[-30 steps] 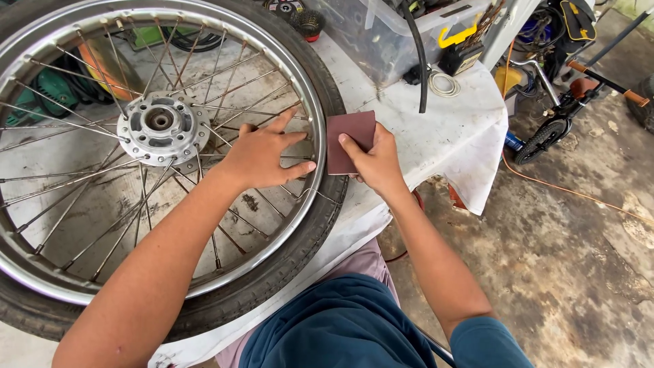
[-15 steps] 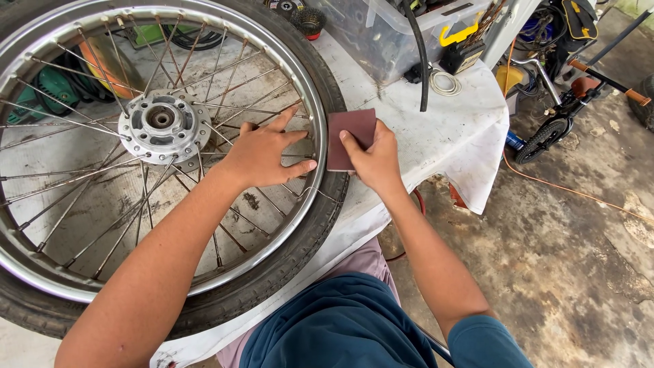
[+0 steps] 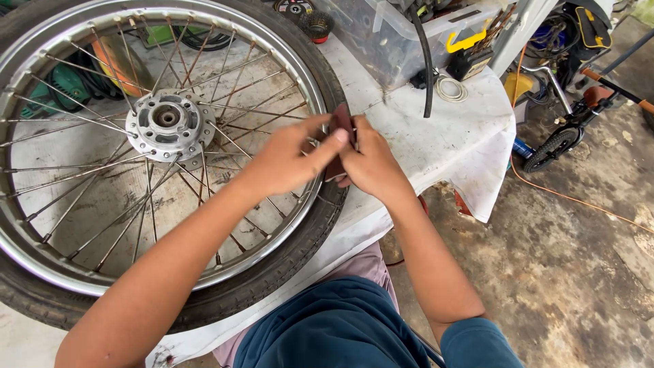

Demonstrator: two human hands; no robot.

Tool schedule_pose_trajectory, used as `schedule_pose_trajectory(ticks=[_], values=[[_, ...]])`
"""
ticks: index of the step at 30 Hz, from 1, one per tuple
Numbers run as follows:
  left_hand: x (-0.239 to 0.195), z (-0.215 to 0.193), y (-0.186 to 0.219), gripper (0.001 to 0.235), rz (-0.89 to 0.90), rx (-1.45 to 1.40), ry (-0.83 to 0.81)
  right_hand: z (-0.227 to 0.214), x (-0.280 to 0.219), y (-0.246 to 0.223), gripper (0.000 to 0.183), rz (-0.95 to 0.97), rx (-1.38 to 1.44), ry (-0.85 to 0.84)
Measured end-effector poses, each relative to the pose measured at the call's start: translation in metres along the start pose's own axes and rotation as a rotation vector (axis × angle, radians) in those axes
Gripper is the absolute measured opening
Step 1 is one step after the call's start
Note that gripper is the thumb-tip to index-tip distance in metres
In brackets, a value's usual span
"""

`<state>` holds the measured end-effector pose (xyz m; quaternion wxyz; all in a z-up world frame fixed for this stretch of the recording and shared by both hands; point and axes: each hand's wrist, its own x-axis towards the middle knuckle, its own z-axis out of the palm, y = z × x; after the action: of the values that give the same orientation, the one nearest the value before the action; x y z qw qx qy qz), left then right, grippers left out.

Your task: Sanding the metal rim of a motorcycle wheel to remove rust and grime using a piece of sandpaper

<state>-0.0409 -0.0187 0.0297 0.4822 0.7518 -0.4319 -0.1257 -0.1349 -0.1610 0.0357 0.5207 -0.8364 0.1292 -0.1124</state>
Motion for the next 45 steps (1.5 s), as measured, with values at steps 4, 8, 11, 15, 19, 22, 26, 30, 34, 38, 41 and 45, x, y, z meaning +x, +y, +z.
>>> schedule_pose_trajectory(ticks=[4, 8, 11, 15, 19, 22, 26, 30, 34, 38, 41, 45], values=[[-0.006, -0.004, 0.051, 0.09, -0.232, 0.024, -0.091, 0.002, -0.004, -0.002, 0.042, -0.014, 0.125, -0.134], [0.013, -0.003, 0.022, 0.088, -0.43, 0.195, 0.027, -0.006, -0.023, 0.002, 0.041, -0.044, 0.061, -0.236], [0.023, 0.007, 0.0, 0.084, -0.395, 0.353, 0.046, -0.009, -0.025, 0.034, 0.056, -0.127, 0.028, -0.268], [0.032, 0.024, -0.027, 0.059, -0.278, 0.464, 0.081, 0.001, -0.02, 0.064, 0.08, -0.187, -0.02, -0.21], [0.027, 0.032, -0.013, 0.042, -0.212, 0.473, 0.107, -0.006, -0.011, 0.053, 0.089, -0.228, -0.128, -0.134], [0.023, 0.031, -0.014, 0.042, -0.217, 0.578, 0.068, -0.014, -0.007, 0.03, 0.096, -0.26, -0.273, -0.176], [0.026, 0.026, -0.018, 0.076, -0.235, 0.655, -0.077, -0.011, -0.001, 0.03, 0.113, -0.254, -0.438, -0.27], [0.009, 0.027, -0.014, 0.072, -0.18, 0.71, -0.185, 0.002, -0.03, 0.03, 0.113, -0.198, -0.438, -0.29], [-0.004, 0.036, -0.014, 0.065, -0.2, 0.679, -0.253, 0.003, -0.051, 0.009, 0.113, -0.182, -0.402, -0.308], [0.015, 0.041, -0.021, 0.043, -0.108, 0.625, -0.158, 0.004, -0.029, 0.019, 0.129, -0.171, -0.383, -0.215], [0.028, 0.043, -0.022, 0.036, -0.027, 0.642, -0.091, 0.004, -0.007, 0.036, 0.133, -0.173, -0.373, -0.18], [0.055, 0.031, -0.032, 0.031, 0.041, 0.695, 0.048, 0.005, 0.027, 0.043, 0.127, -0.262, -0.35, -0.113]])
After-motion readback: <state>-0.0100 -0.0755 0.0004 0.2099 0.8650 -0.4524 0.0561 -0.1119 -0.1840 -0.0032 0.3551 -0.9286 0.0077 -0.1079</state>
